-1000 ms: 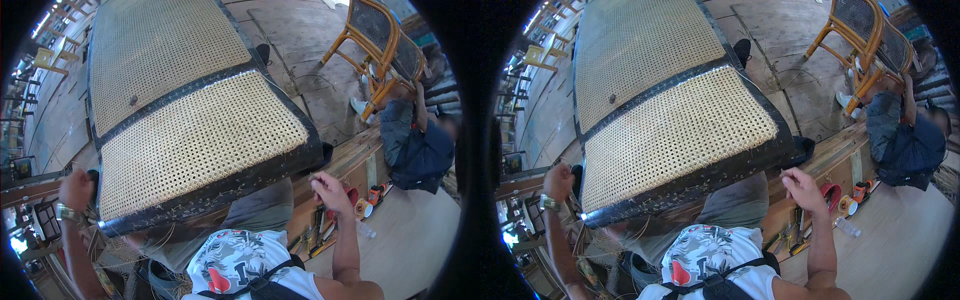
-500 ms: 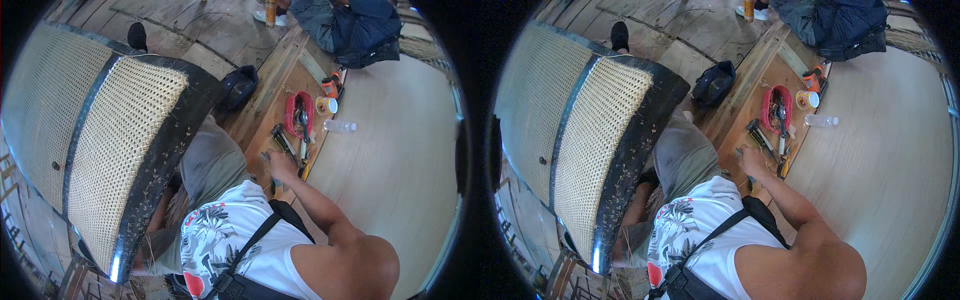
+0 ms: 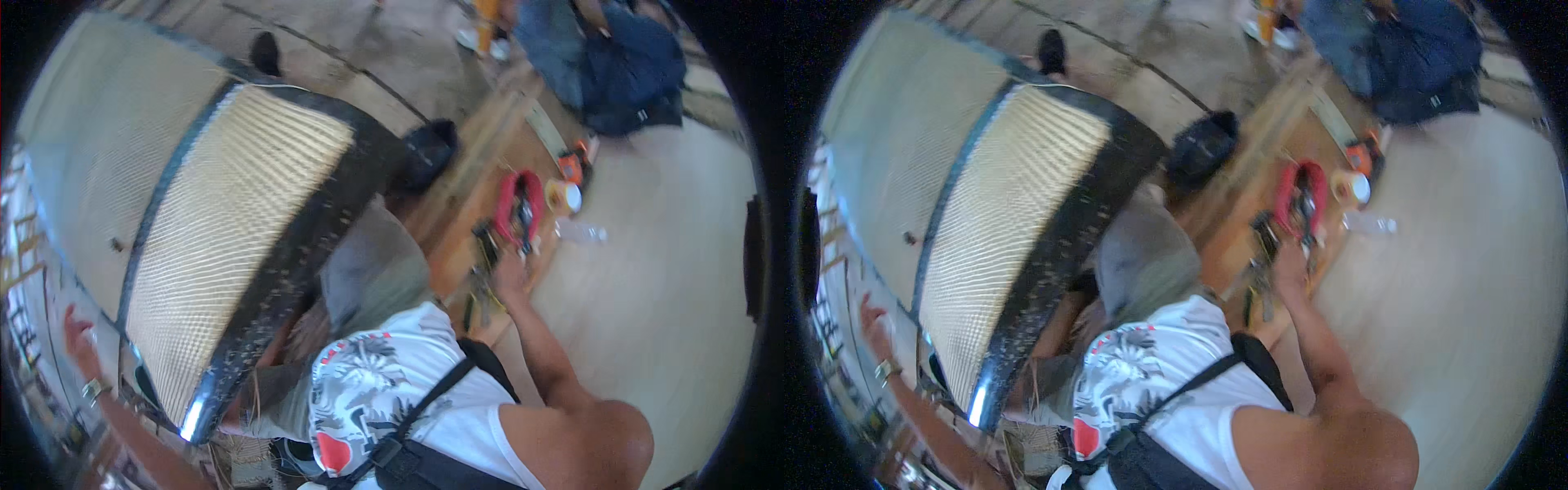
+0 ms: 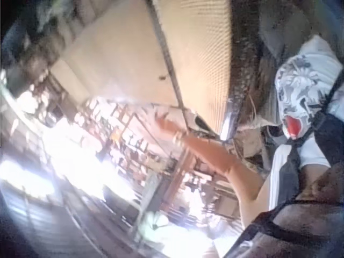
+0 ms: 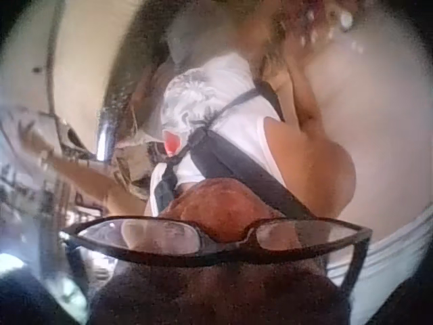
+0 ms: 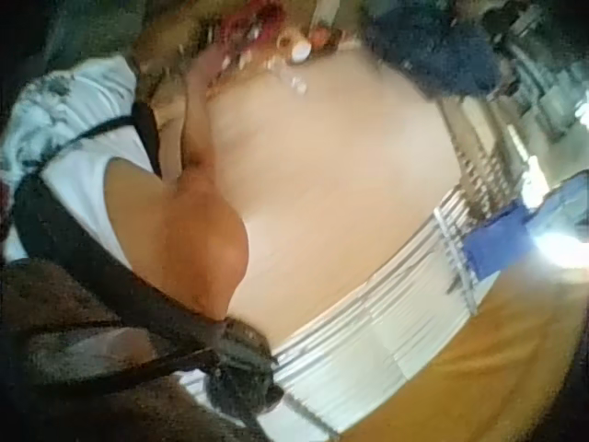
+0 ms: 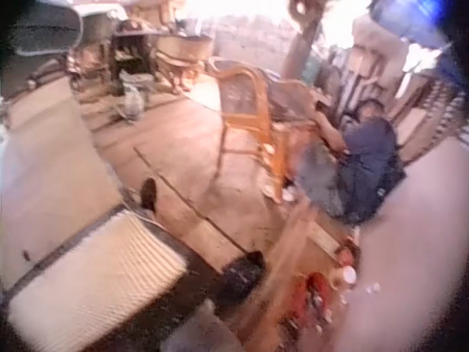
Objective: Repairing a woven chair seat using cane strips, glue, and tools.
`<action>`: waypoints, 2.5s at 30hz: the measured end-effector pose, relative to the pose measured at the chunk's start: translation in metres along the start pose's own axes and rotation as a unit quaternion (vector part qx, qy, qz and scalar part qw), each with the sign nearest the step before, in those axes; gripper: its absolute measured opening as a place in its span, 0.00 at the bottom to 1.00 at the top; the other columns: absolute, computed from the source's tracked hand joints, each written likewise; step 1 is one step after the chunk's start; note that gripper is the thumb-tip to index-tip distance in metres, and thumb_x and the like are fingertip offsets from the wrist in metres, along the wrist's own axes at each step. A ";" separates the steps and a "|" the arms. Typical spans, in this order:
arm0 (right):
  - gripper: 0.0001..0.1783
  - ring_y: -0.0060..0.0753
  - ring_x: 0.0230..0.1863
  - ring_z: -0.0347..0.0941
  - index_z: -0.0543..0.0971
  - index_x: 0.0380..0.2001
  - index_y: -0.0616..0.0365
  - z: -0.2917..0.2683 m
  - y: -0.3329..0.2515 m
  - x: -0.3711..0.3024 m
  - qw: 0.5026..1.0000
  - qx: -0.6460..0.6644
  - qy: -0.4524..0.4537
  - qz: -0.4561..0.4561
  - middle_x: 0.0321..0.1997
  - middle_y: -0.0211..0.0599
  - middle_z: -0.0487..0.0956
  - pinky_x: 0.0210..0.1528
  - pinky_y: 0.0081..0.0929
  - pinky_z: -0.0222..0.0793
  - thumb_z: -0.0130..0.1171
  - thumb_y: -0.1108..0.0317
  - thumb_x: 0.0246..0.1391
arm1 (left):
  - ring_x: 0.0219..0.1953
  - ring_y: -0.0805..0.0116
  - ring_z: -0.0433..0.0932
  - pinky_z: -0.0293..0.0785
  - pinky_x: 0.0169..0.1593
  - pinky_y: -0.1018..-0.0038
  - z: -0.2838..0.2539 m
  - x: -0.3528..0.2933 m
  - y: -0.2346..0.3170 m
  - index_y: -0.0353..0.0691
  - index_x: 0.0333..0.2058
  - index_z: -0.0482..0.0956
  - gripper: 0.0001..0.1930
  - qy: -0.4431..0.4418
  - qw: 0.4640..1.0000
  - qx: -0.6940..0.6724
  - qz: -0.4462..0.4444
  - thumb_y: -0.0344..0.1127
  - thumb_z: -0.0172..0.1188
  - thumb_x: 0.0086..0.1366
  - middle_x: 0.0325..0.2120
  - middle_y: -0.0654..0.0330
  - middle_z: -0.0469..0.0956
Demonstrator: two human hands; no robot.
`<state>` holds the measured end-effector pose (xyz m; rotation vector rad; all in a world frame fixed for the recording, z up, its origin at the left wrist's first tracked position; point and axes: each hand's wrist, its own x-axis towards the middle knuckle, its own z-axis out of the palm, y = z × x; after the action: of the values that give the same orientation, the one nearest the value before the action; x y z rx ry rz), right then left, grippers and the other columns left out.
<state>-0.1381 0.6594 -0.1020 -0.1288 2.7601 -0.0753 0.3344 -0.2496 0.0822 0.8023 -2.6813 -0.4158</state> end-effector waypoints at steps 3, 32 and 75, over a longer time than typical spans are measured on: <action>0.28 0.59 0.66 0.63 0.66 0.65 0.61 -0.027 -0.005 -0.023 0.997 0.041 0.018 -0.064 0.65 0.60 0.67 0.66 0.46 0.59 0.43 0.74 0.59 | 0.31 0.76 0.73 0.70 0.46 0.72 0.127 -0.010 0.168 0.41 0.59 0.75 0.19 0.091 0.937 -0.175 -0.289 0.39 0.45 0.75 0.20 0.68 0.76; 0.18 0.57 0.28 0.75 0.74 0.36 0.58 -0.119 -0.416 0.280 0.870 0.159 0.009 -0.466 0.23 0.52 0.75 0.32 0.45 0.70 0.48 0.53 0.69 | 0.27 0.38 0.77 0.71 0.31 0.49 0.324 0.208 0.452 0.37 0.32 0.75 0.20 -0.054 0.978 -0.013 -0.200 0.48 0.45 0.75 0.23 0.43 0.79; 0.23 0.62 0.32 0.77 0.74 0.34 0.57 -0.121 -0.435 0.282 0.866 0.057 0.057 -0.493 0.27 0.55 0.79 0.35 0.56 0.71 0.43 0.48 0.69 | 0.27 0.52 0.80 0.74 0.37 0.59 0.326 0.204 0.426 0.36 0.29 0.78 0.23 -0.089 0.961 -0.083 -0.248 0.50 0.49 0.72 0.21 0.53 0.80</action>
<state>-0.4092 0.2028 -0.0627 -1.5133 2.4781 -0.5168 -0.1531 0.0358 -0.0187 1.4456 -2.5278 -0.8528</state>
